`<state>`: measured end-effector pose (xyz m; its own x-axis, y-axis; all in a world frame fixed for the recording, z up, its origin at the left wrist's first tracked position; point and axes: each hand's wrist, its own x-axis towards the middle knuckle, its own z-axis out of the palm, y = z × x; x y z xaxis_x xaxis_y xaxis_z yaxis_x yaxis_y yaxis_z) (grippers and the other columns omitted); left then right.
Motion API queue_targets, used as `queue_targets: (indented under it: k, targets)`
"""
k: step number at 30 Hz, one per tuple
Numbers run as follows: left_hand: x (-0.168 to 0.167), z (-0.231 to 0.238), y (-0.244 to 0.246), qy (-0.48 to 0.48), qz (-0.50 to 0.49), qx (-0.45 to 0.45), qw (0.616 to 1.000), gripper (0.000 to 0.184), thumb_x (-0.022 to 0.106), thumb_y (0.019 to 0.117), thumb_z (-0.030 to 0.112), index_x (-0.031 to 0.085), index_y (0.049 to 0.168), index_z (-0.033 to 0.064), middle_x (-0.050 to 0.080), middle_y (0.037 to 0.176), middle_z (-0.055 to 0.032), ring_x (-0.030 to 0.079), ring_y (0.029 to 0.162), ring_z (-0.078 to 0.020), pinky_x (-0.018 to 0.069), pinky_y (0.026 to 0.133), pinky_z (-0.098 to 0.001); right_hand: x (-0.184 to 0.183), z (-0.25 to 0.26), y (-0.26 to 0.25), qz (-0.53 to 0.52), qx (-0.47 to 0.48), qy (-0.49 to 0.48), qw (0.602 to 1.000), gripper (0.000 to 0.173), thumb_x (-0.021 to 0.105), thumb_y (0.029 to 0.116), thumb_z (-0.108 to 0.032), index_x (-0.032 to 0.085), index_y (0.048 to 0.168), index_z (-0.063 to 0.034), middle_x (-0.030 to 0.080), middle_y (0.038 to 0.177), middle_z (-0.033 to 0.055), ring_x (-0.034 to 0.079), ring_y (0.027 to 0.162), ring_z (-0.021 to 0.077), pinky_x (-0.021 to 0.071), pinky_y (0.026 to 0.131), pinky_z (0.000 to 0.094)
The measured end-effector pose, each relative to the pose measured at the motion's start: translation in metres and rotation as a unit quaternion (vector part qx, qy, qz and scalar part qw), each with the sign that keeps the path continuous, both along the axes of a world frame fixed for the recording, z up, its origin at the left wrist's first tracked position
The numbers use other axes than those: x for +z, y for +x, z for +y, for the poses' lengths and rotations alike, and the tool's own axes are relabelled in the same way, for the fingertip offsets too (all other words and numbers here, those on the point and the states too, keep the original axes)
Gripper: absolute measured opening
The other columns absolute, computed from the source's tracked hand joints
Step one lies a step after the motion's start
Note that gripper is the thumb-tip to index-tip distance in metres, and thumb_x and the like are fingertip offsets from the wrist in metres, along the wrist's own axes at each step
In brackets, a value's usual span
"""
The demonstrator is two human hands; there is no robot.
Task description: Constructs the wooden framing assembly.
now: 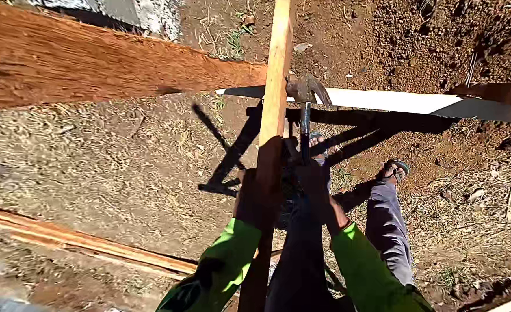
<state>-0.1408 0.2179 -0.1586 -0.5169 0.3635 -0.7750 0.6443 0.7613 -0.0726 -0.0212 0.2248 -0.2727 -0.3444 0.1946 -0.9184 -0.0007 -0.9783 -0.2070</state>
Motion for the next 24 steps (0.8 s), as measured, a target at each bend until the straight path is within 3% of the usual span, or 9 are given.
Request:
queue_targets:
  k: [2,4,9,11,14,16,19,22,24]
  targets:
    - [-0.003,0.011,0.001,-0.009,0.005,0.003,1.0,0.078,0.072,0.092,0.036,0.037,0.149,-0.0037,0.069,0.105,-0.0257,0.071,0.089,-0.0395,0.0569,0.081,-0.062,0.013,0.007,0.03,-0.032,0.009,-0.008,0.999,0.034,0.067,0.0997,-0.037,0.063,0.106,-0.004,0.05,0.059,0.0042,0.048,0.042,0.0162,0.0482,0.041,0.035]
    - [0.002,0.008,0.006,-0.024,-0.001,0.019,1.0,0.082,0.077,0.0879,0.033,0.035,0.149,-0.002,0.068,0.103,-0.0255,0.07,0.09,-0.0398,0.0569,0.081,-0.0621,0.048,-0.014,0.061,-0.054,-0.167,0.024,0.984,0.024,0.06,0.1033,-0.022,0.059,0.096,0.0011,0.046,0.054,0.0038,0.046,0.039,0.0146,0.0466,0.038,0.0332]
    - [0.002,0.016,0.009,0.004,0.001,0.058,0.998,0.082,0.081,0.0861,0.027,0.036,0.148,-0.0008,0.068,0.107,-0.025,0.069,0.094,-0.0388,0.0562,0.084,-0.0605,0.056,0.036,0.055,-0.006,-0.563,0.212,0.799,0.054,0.031,0.1105,-0.041,0.053,0.069,-0.0152,0.045,0.046,-0.0035,0.048,0.037,0.0119,0.0482,0.04,0.0314]
    - [0.002,0.011,0.004,0.008,0.0,0.039,0.999,0.078,0.078,0.0869,0.029,0.038,0.146,-0.0008,0.069,0.104,-0.0229,0.071,0.091,-0.0372,0.0573,0.081,-0.06,0.029,0.033,0.019,-0.003,-0.506,0.208,0.837,0.051,0.034,0.1094,-0.048,0.052,0.073,-0.0165,0.044,0.048,-0.0036,0.049,0.039,0.0113,0.0494,0.042,0.0316]
    - [0.002,0.016,0.005,-0.005,-0.004,0.016,1.0,0.081,0.078,0.0889,0.031,0.035,0.149,-0.0034,0.068,0.105,-0.0254,0.071,0.092,-0.039,0.0572,0.083,-0.0611,-0.005,0.011,-0.004,0.006,-0.139,0.063,0.988,0.041,0.052,0.1051,-0.048,0.06,0.099,-0.009,0.047,0.058,0.0037,0.047,0.042,0.0135,0.0468,0.042,0.0308]
    - [0.005,0.013,0.004,-0.015,0.001,0.013,1.0,0.079,0.078,0.0889,0.031,0.036,0.147,-0.002,0.068,0.106,-0.0255,0.07,0.093,-0.04,0.0564,0.084,-0.0617,0.0,0.012,0.012,-0.007,-0.027,0.021,0.999,0.04,0.061,0.101,-0.048,0.063,0.099,-0.0082,0.047,0.056,0.0033,0.046,0.04,0.0147,0.0453,0.039,0.0331]
    - [0.0,0.013,0.004,0.002,0.007,0.014,1.0,0.075,0.078,0.0891,0.029,0.04,0.144,-0.0041,0.067,0.11,-0.0269,0.07,0.095,-0.0411,0.0556,0.086,-0.0617,0.031,0.014,0.041,-0.057,-0.134,0.043,0.988,0.037,0.061,0.1035,-0.036,0.058,0.092,-0.0005,0.044,0.052,0.0035,0.045,0.039,0.0153,0.0459,0.039,0.0342]
    - [-0.003,0.01,0.002,0.013,0.005,0.033,0.999,0.08,0.079,0.0864,0.029,0.037,0.147,-0.0033,0.066,0.111,-0.0275,0.069,0.095,-0.0411,0.0555,0.085,-0.0621,0.057,0.025,0.041,-0.051,-0.404,0.136,0.903,0.04,0.049,0.1069,-0.035,0.053,0.075,-0.0108,0.041,0.047,-0.0022,0.044,0.036,0.0123,0.0458,0.037,0.0328]
    - [-0.002,0.009,-0.001,0.006,-0.009,0.04,0.999,0.082,0.078,0.0863,0.03,0.035,0.148,-0.0034,0.067,0.107,-0.0271,0.07,0.093,-0.0411,0.0562,0.083,-0.0623,0.048,0.039,0.02,-0.041,-0.466,0.161,0.869,0.048,0.037,0.1093,-0.046,0.051,0.073,-0.0179,0.042,0.045,-0.0041,0.045,0.035,0.0114,0.0452,0.037,0.0315]
